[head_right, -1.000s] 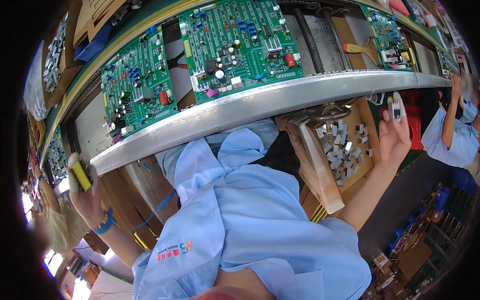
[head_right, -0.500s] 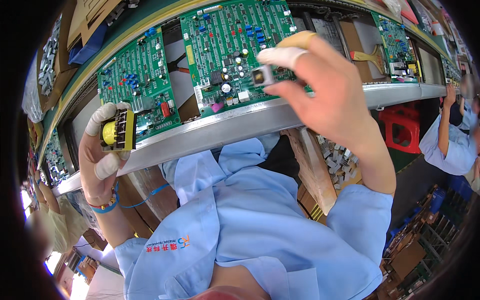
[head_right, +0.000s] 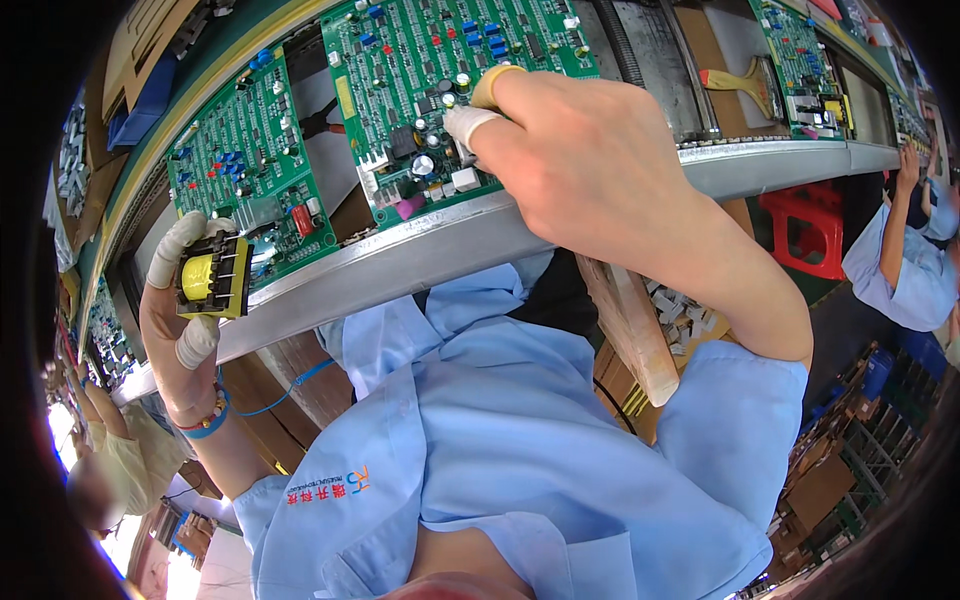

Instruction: Manually assemble components such as transformers and heatsinks onto green printed circuit boards (PCBs) on a moving assembly line.

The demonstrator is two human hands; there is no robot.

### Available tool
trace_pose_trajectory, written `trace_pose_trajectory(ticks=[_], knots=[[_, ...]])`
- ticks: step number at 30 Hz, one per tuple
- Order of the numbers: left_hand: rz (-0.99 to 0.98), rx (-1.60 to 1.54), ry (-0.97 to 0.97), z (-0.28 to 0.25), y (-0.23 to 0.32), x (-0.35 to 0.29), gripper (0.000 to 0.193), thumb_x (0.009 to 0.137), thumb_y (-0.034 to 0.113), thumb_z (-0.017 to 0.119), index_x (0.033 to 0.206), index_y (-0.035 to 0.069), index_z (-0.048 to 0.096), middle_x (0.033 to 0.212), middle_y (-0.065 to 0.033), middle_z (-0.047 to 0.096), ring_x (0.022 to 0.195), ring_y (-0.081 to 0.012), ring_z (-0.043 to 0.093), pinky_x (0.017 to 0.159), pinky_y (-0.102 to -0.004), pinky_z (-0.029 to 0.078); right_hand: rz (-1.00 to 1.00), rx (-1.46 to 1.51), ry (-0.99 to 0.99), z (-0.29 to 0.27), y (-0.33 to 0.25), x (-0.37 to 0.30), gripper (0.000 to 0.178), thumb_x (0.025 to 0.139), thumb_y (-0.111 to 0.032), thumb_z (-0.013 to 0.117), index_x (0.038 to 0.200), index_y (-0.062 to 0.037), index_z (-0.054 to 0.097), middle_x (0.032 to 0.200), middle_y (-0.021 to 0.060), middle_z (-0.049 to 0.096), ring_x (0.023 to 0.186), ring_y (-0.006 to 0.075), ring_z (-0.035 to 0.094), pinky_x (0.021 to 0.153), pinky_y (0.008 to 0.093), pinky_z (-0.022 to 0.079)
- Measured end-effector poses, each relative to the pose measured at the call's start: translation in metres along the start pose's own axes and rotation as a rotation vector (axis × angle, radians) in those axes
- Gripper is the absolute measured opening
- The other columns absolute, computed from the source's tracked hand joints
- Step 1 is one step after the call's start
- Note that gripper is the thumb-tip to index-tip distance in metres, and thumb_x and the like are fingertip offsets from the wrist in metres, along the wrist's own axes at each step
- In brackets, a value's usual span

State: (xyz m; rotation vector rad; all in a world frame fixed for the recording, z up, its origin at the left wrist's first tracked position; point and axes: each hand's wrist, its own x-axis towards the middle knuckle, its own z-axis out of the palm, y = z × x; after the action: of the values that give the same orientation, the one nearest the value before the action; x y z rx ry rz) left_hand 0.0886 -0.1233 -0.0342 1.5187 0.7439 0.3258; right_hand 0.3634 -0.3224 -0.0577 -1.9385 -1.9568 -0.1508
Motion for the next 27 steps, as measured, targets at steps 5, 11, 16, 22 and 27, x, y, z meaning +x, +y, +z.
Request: trace_pose_trajectory(ticks=[5,11,16,22,27], knots=[[0.001,0.006,-0.008,0.002,0.000,0.000,0.096,0.060,0.039,0.089,0.132,-0.008,0.046,0.123,-0.0199,0.058,0.116,-0.0267,0.057,0.103,-0.0382,0.042,-0.065,-0.052,-0.002,0.001,0.001,0.001,0.009,0.073,-0.012,0.060,0.079,-0.0051,0.062,0.074,0.0028,0.052,0.063,0.0171,0.058,0.048,0.0309,0.045],[0.019,0.050,-0.011,0.004,0.001,-0.002,0.093,0.061,0.037,0.089,0.132,-0.007,0.047,0.123,-0.0199,0.058,0.115,-0.0266,0.057,0.102,-0.0383,0.044,-0.111,-0.093,-0.027,-0.002,0.003,0.003,0.005,0.072,-0.012,0.060,0.073,-0.0067,0.060,0.071,0.0020,0.049,0.064,0.0155,0.058,0.048,0.0297,0.046],[0.012,0.038,-0.014,0.009,0.002,-0.001,0.091,0.061,0.035,0.089,0.131,-0.006,0.048,0.122,-0.0198,0.059,0.116,-0.0264,0.057,0.103,-0.0385,0.043,-0.221,-0.082,-0.012,-0.008,0.004,0.006,0.033,0.066,-0.009,0.072,0.098,-0.0031,0.070,0.081,0.0048,0.059,0.060,0.0181,0.057,0.047,0.0307,0.044],[0.051,0.005,-0.040,0.018,0.003,0.007,0.089,0.062,0.033,0.089,0.131,-0.007,0.048,0.123,-0.0196,0.058,0.117,-0.0270,0.056,0.103,-0.0391,0.042,-0.227,-0.108,-0.103,-0.009,0.006,0.009,0.032,0.068,-0.012,0.069,0.098,-0.0031,0.070,0.079,0.0042,0.057,0.060,0.0178,0.056,0.047,0.0297,0.044],[0.085,0.016,-0.072,0.018,0.003,0.010,0.085,0.064,0.030,0.088,0.130,-0.007,0.049,0.126,-0.0201,0.056,0.120,-0.0277,0.054,0.104,-0.0397,0.041,-0.292,-0.135,-0.086,-0.013,0.006,0.010,0.036,0.068,-0.010,0.067,0.103,-0.0032,0.069,0.080,0.0049,0.058,0.062,0.0179,0.057,0.048,0.0296,0.045]])
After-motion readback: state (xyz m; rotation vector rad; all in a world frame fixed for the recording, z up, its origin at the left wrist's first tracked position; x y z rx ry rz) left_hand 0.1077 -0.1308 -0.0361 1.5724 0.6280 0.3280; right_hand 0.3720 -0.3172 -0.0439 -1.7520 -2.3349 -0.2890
